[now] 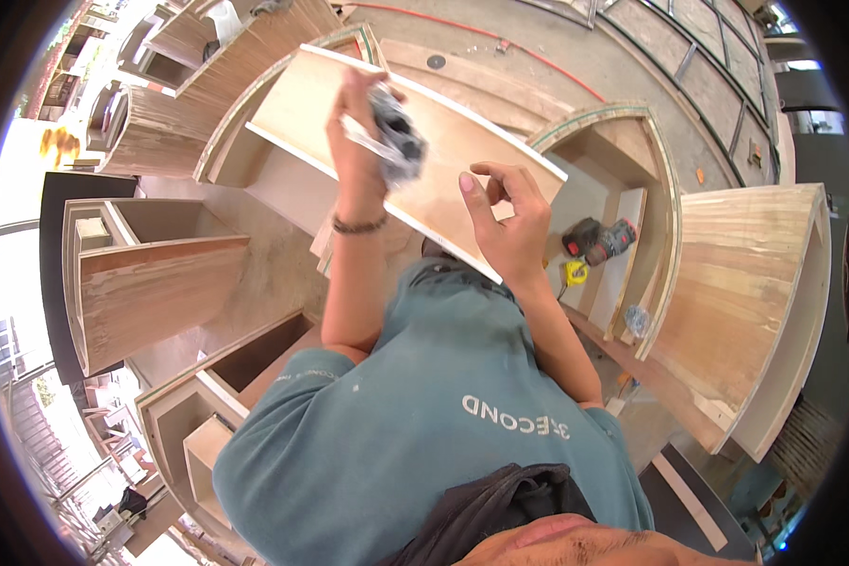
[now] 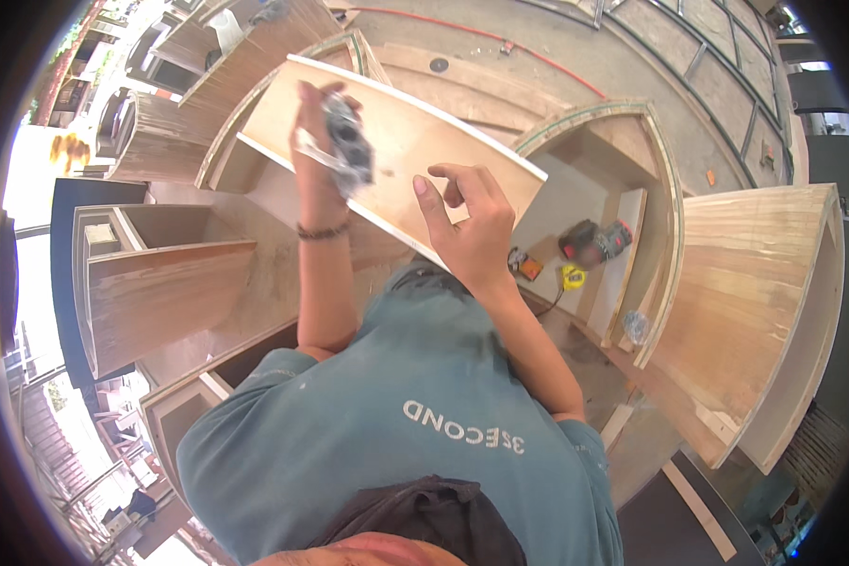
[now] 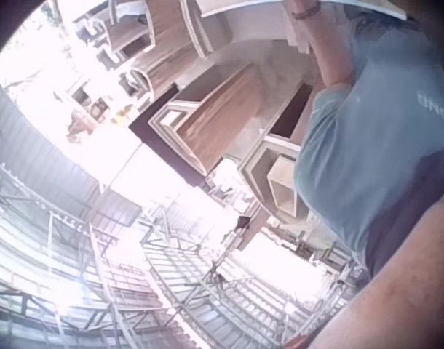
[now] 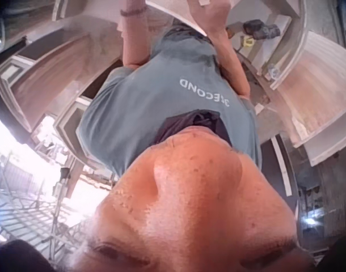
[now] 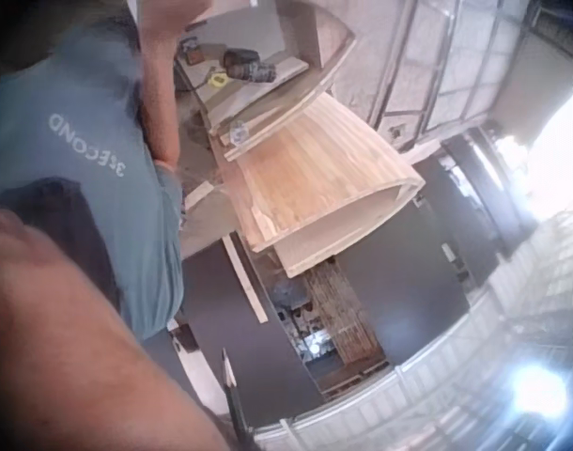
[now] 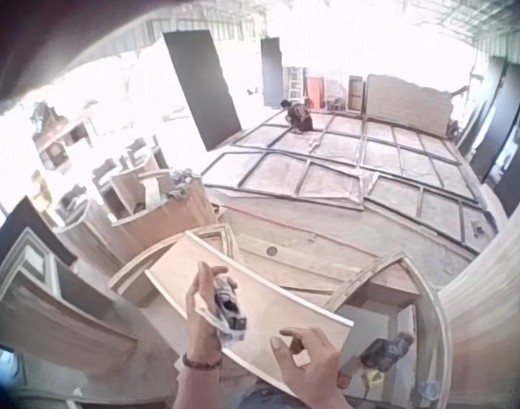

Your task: The person uses a cordless drill to secure a wooden frame, then walks to retrieve a wooden box. They return to the frame, place the box inside, and unpack a small bag of hardware. The person then uses the drill to attach metal brackets to the wooden box.

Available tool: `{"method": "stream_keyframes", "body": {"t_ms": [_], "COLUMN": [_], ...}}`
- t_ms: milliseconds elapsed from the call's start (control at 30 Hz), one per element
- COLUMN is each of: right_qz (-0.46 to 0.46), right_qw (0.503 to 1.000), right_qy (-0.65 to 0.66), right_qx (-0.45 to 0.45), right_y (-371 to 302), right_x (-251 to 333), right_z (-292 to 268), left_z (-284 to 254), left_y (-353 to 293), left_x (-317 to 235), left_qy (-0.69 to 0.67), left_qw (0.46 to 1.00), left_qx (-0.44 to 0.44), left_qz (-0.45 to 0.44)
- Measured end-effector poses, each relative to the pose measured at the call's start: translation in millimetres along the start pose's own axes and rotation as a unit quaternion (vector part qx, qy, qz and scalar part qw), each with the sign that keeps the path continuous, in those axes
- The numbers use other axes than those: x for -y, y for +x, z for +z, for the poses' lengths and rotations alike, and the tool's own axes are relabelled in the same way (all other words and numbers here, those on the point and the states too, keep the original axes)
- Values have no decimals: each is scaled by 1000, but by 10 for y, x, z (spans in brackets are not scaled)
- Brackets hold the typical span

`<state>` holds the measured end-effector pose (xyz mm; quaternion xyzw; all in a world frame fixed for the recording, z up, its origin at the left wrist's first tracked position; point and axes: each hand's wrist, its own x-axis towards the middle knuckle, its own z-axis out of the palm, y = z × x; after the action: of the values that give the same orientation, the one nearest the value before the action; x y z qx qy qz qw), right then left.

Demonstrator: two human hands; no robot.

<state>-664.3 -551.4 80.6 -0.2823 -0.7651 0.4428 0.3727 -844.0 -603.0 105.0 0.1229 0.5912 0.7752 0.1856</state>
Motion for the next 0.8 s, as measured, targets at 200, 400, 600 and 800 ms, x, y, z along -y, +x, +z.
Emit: {"method": "stream_keyframes", "body": {"t_ms": [200, 400, 600, 800], "right_qz": [141, 189, 249, 279], "right_qw": [957, 945, 917, 918], "right_qy": [253, 257, 304, 280], "right_qx": [37, 65, 67, 41], "right_y": [38, 48, 71, 87], "right_x": [189, -62, -196, -389], "right_z": [-19, -32, -58, -60], "left_z": [77, -44, -111, -153], "left_y": [-213, -351, -316, -314], "left_x": [351, 421, 610, 587], "left_qy": [-25, -27, 50, 278], "left_qw": [982, 961, 950, 907], "left_qx": [169, 260, 298, 309], "left_qz": [-84, -89, -75, -66]}}
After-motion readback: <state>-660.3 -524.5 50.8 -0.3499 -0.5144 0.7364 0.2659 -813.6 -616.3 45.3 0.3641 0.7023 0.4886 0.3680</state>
